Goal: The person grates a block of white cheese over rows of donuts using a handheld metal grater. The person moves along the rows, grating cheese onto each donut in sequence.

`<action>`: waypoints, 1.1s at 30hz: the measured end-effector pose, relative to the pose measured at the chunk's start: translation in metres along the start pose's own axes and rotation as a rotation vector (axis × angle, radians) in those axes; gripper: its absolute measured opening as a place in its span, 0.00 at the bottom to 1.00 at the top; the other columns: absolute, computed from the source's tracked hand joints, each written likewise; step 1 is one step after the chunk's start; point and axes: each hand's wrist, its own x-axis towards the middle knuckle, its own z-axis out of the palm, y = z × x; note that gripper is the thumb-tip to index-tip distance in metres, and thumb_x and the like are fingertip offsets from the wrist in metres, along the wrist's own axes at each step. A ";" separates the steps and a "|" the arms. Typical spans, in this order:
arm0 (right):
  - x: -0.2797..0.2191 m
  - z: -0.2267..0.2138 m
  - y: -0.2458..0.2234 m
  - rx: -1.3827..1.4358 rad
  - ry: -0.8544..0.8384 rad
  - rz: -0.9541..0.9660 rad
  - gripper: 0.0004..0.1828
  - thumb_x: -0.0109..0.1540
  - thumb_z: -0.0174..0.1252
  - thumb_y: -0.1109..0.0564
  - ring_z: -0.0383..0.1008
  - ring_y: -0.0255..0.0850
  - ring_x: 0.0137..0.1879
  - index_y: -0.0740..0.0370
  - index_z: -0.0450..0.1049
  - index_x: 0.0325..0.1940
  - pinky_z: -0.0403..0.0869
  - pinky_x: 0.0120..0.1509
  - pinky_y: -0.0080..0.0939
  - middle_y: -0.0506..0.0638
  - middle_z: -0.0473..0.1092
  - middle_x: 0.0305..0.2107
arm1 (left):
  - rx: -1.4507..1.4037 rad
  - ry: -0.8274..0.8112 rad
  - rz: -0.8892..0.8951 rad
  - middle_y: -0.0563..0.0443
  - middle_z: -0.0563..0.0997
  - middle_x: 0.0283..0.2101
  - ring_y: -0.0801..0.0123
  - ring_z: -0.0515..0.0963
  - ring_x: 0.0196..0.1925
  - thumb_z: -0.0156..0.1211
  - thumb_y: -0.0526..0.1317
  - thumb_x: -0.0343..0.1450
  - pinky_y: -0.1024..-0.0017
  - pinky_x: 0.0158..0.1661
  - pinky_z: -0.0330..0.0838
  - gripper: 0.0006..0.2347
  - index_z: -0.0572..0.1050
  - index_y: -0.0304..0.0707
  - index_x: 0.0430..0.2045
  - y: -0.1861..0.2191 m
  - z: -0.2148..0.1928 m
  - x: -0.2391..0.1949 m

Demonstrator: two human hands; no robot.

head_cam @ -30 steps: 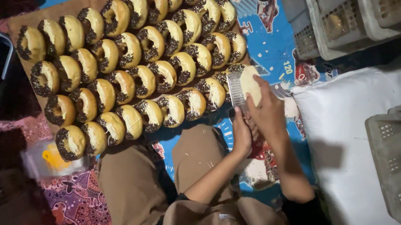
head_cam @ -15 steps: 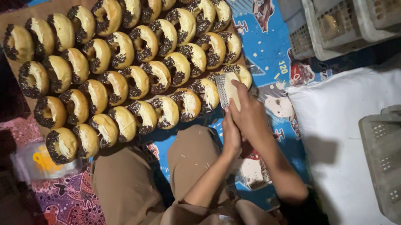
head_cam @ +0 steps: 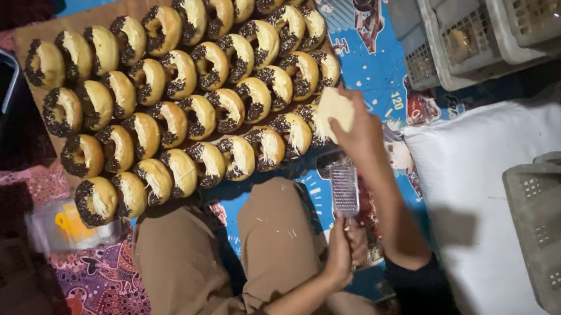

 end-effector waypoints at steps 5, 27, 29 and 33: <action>-0.016 -0.047 0.025 0.258 0.172 -0.070 0.27 0.60 0.67 0.61 0.80 0.49 0.55 0.59 0.66 0.61 0.77 0.56 0.42 0.59 0.77 0.48 | 0.118 -0.076 0.047 0.63 0.56 0.15 0.80 0.52 0.11 0.37 0.61 0.80 0.77 0.11 0.41 0.21 0.58 0.50 0.21 0.001 0.016 0.038; -0.021 -0.018 0.037 -0.096 0.091 -0.217 0.24 0.63 0.61 0.58 0.77 0.68 0.45 0.61 0.64 0.63 0.76 0.46 0.59 0.71 0.76 0.39 | 0.173 0.098 0.247 0.61 0.60 0.12 0.77 0.57 0.10 0.33 0.60 0.78 0.75 0.13 0.48 0.20 0.65 0.48 0.27 0.052 0.056 0.145; -0.014 -0.017 0.039 -0.068 0.041 -0.165 0.25 0.64 0.61 0.58 0.77 0.68 0.45 0.60 0.65 0.64 0.76 0.45 0.60 0.70 0.76 0.38 | 0.192 0.066 0.274 0.61 0.58 0.12 0.78 0.56 0.09 0.33 0.61 0.80 0.75 0.12 0.47 0.22 0.61 0.46 0.23 0.052 0.052 0.146; 0.005 -0.014 0.041 -0.056 -0.007 -0.153 0.25 0.63 0.61 0.59 0.77 0.67 0.45 0.58 0.64 0.63 0.75 0.45 0.60 0.69 0.76 0.37 | 0.185 0.042 0.305 0.63 0.57 0.13 0.80 0.54 0.10 0.36 0.60 0.82 0.76 0.12 0.47 0.22 0.59 0.47 0.22 0.054 0.047 0.150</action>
